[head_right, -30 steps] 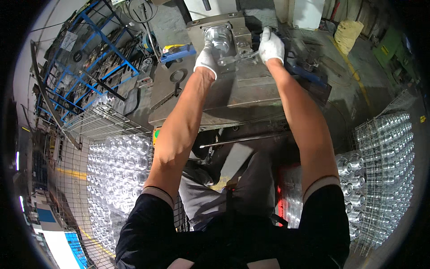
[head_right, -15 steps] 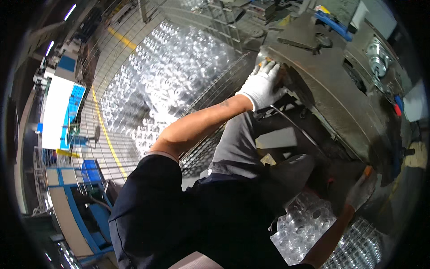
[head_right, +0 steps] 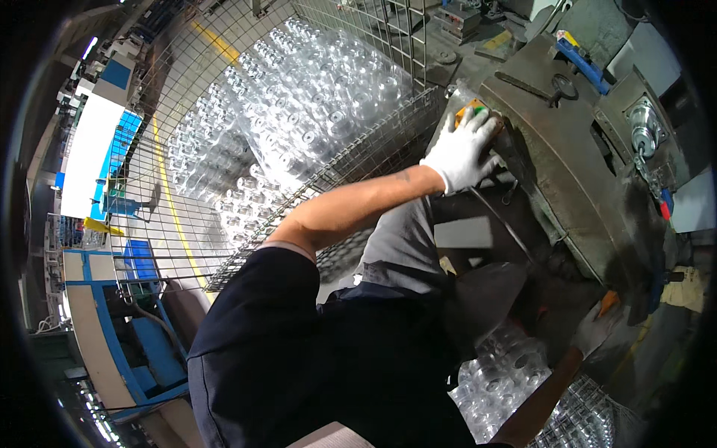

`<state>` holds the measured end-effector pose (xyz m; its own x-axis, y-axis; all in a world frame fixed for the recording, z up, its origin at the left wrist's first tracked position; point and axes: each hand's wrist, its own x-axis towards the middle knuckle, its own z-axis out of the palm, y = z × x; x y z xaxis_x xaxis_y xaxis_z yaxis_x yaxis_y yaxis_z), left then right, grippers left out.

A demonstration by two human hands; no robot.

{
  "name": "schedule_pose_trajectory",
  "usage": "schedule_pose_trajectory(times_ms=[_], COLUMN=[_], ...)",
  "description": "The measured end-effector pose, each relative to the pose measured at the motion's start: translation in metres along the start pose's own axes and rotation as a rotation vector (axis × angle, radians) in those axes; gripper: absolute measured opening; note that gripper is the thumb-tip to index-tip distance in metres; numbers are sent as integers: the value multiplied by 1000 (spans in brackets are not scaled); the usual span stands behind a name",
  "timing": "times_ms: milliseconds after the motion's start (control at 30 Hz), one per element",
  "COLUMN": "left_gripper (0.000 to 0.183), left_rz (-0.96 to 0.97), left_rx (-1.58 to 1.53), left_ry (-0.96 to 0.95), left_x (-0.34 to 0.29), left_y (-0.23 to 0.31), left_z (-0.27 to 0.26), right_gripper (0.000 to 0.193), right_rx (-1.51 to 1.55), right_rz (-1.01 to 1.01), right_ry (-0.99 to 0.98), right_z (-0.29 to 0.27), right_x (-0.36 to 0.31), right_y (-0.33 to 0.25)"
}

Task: The person is processing cylindrical metal components by inserting them into an industrial machine, pressing a control button, and then organizing the processed parts into wire crates.

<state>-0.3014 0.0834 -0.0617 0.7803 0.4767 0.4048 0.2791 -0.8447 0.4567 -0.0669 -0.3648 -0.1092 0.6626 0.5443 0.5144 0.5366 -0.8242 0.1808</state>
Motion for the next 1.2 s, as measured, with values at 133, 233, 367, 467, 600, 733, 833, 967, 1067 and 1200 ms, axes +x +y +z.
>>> schedule_pose_trajectory(times_ms=[133, 233, 367, 467, 600, 733, 833, 967, 1067, 1200], left_gripper=[52, 41, 36, 35, 30, 33, 44, 54, 61, 55], left_rz=[53, 51, -27, -24, -110, -108, -123, -243, -437, -635], left_rx=[-454, -542, -564, -694, -877, -1067, -1115, -1396, -1536, -1739], left_ry=[136, 131, 244, 214, 118, 115, -85, -210, -370, -541], left_x=[-17, -26, -39, -37, -25, 8, 47, 115, 174, 236], left_y=[30, 40, 29, 30, 41, 52, 76, 102, 118, 184], left_z=[16, 5, 16, 28, 21, 16, 18, 48, 79, 108], right_gripper=[56, 60, 60, 58, 56, 52, 44, 40, 37, 34], right_rx=[58, 237, 411, 503, 515, 491, 486, 439, 449, 669], right_rz=[43, 406, 362, 309, 270, 151, 201, 320, 244, 286], right_ry=[67, -213, -172, -81, 38, 275, 304, 106, -39, 102], right_z=[-37, -41, -42, -51, -60, -67, -38, -41, -76, -120], right_x=[-17, -22, 0, 20, 73, 164, 215, 242, 207, 120], right_y=[-20, -64, -101, -101, -101, -91, -62, -41, -53, -83])
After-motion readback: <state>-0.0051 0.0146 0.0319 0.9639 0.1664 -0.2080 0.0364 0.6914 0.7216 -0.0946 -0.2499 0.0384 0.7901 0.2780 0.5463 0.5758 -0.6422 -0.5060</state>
